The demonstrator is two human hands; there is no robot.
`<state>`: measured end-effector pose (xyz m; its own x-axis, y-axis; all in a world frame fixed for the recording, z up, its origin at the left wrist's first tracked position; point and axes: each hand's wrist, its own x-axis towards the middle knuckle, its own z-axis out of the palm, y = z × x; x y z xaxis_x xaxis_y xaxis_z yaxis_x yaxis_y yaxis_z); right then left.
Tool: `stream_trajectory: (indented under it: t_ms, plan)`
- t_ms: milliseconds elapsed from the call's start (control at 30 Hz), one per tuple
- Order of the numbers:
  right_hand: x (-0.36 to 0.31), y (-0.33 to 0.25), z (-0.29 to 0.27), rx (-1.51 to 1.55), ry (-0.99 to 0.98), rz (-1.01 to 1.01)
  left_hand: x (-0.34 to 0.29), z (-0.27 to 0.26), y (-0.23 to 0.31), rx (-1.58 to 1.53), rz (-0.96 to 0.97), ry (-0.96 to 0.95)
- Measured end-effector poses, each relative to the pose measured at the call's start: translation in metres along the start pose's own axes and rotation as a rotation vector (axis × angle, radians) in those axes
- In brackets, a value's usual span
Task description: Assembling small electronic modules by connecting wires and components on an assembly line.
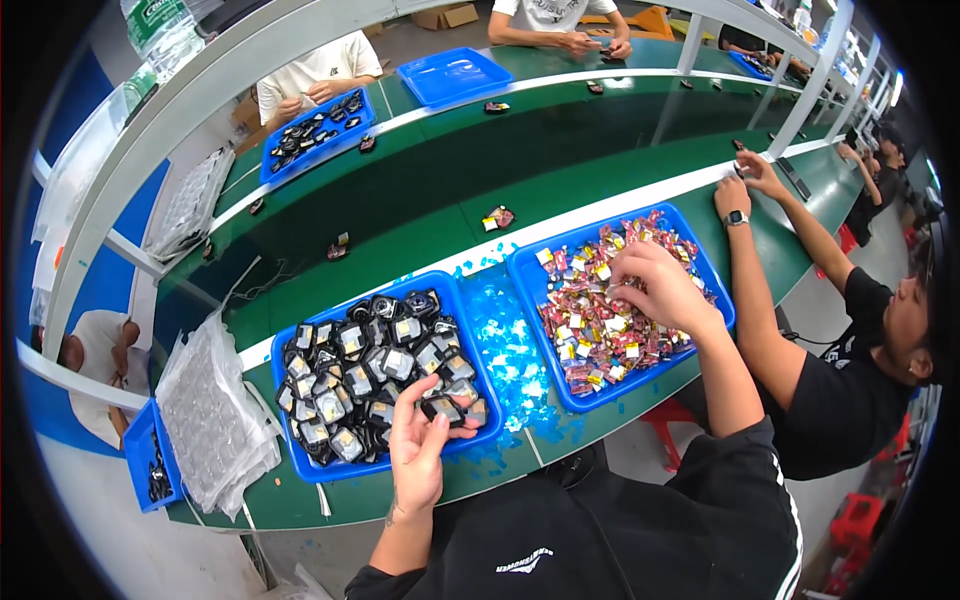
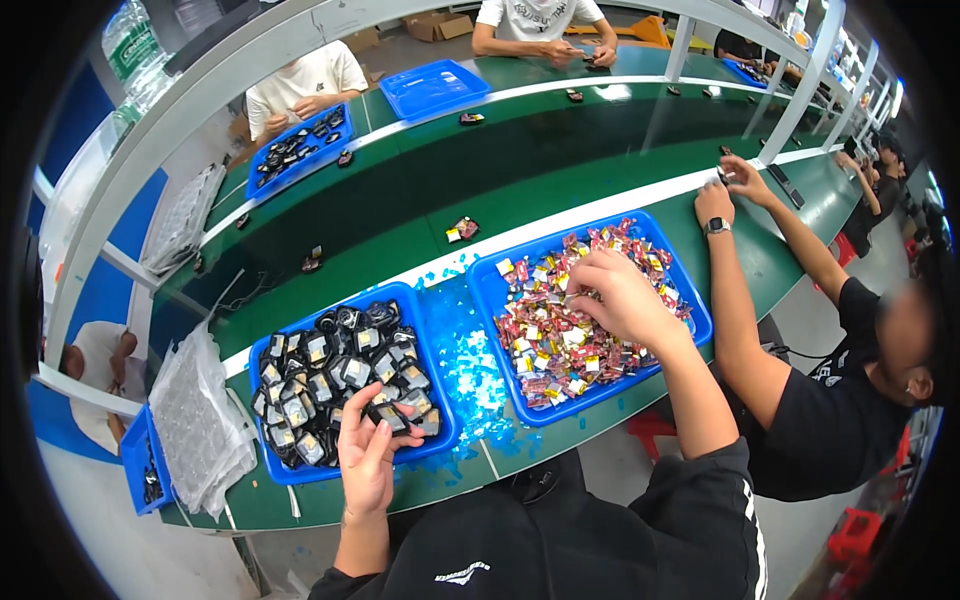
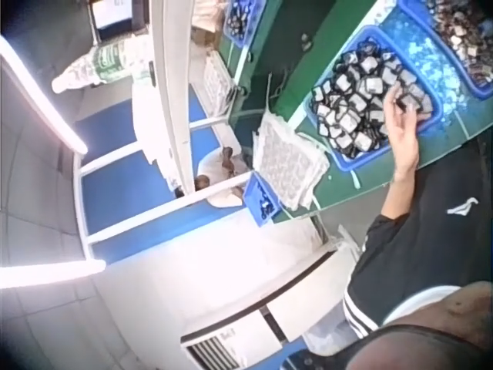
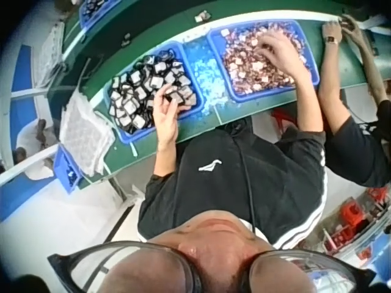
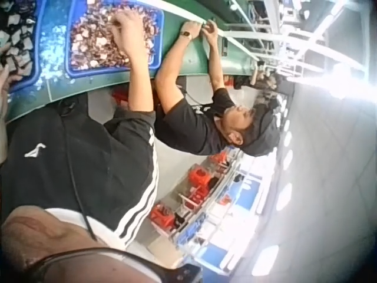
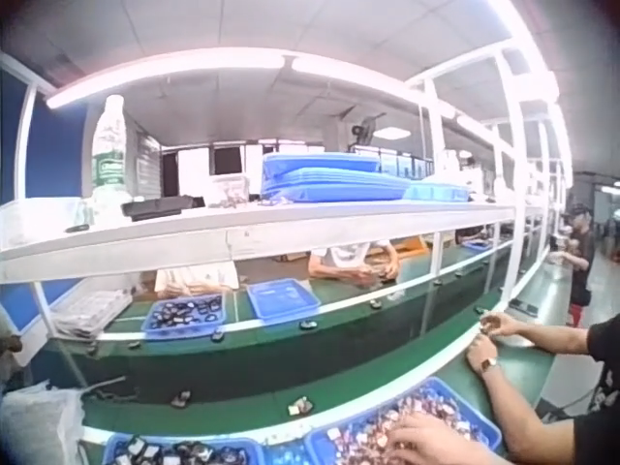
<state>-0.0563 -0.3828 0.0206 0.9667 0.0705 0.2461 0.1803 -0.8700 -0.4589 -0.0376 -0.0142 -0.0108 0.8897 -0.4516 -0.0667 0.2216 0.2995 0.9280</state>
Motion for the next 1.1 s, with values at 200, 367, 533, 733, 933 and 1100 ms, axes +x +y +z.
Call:
stream_trajectory:
  t_ms: [200,367,533,733,933,1100]
  plan:
    - [-0.007,-0.051,0.014,1.005,0.177,0.3,0.013,-0.003,0.007,0.201,0.067,-0.044]
    - [0.003,-0.11,0.056,1.751,0.104,0.426,0.042,0.028,0.016,0.804,0.475,-0.014]
    - [0.011,-0.128,0.084,1.827,0.013,0.516,0.048,0.013,0.018,1.114,0.968,-0.055]
    - [0.013,-0.152,0.096,1.452,-0.038,0.584,0.04,0.004,0.016,0.857,0.683,-0.038]
    - [0.023,-0.165,0.073,0.359,0.207,-0.28,0.033,0.003,0.017,0.734,0.302,-0.145]
    - [0.02,-0.164,0.075,0.607,-0.003,-0.057,0.027,-0.002,0.027,0.463,0.0,-0.229]
